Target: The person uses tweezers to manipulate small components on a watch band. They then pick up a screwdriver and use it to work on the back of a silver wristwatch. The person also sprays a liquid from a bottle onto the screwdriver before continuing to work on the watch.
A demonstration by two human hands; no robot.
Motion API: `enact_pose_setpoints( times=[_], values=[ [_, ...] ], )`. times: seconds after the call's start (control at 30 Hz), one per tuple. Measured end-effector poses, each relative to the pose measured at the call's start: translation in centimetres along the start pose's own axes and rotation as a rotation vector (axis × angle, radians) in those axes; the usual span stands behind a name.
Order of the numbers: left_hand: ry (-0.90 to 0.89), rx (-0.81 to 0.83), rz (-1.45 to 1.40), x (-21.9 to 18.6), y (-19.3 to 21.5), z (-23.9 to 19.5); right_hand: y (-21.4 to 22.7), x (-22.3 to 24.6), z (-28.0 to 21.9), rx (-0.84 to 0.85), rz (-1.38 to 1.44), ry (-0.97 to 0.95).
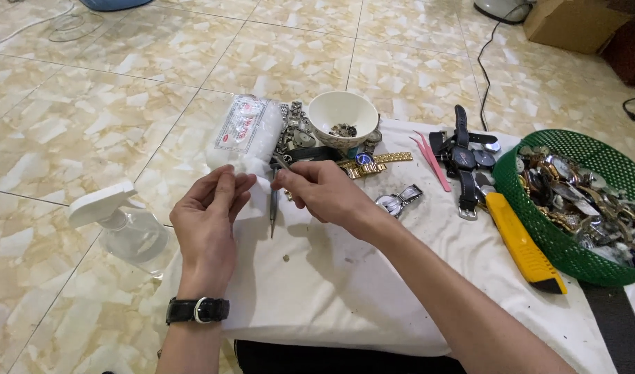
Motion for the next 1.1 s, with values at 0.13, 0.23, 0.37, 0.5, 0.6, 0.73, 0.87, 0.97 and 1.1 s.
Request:
enact_pose_setpoints(
  times=[0.13, 0.23, 0.37, 0.5, 0.6, 0.73, 0.87, 0.97, 1.1],
  values=[
    [0.038, 0.006, -0.048, 0.8, 0.5, 0.7, -0.8, 0.9, 0.6, 0.025, -0.129, 0.111],
    [0.009, 0.043, -0.045, 1.1, 0.6, 0.9, -1.6, 1.0, 1.1, 0.008, -0.085, 0.098],
    [0.053, -0.019, -0.056, 0.3, 1.2, 0.7, -2.9, 1.2, 1.5, 0.026, -0.082, 0.079],
    [0.138, -0.131, -0.118, -0.2, 2.7, 0.7, -4.3, 1.6, 1.8, 0.002, -0.159, 0.181],
    [0.145, -0.122, -0.216, 0.0, 3.5, 1.3, -5.3, 1.5, 2.0, -0.016, -0.189, 0.127],
    [0.154, -0.093, -0.306, 0.5, 4.1, 2.1, -6.2, 1.3, 1.9, -0.017, -0.203, 0.102],
    [0.185, -0.124, -0.234, 0.7, 4.3, 2.4, -6.6, 1.5, 1.8, -0.045, -0.190, 0.065],
    [0.148, -0.150, -0.155, 0.4, 4.4, 2.2, -6.7, 2.0, 1.9, -0.049, -0.200, 0.088],
    [0.139, -0.230, -0.142, -0.3, 5.1, 1.8, -7.2, 2.0, 2.1, -0.034, -0.167, 0.089]
  ],
)
Point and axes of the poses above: each hand's wrist, its own z-axis towards the middle knuckle, its own y-axis out of the back of the hand, x = y × z, the point moved 3 cm from there along z, towards the middle knuckle, and after that the axes turned 8 degrees about z, right-handed, at the moved point
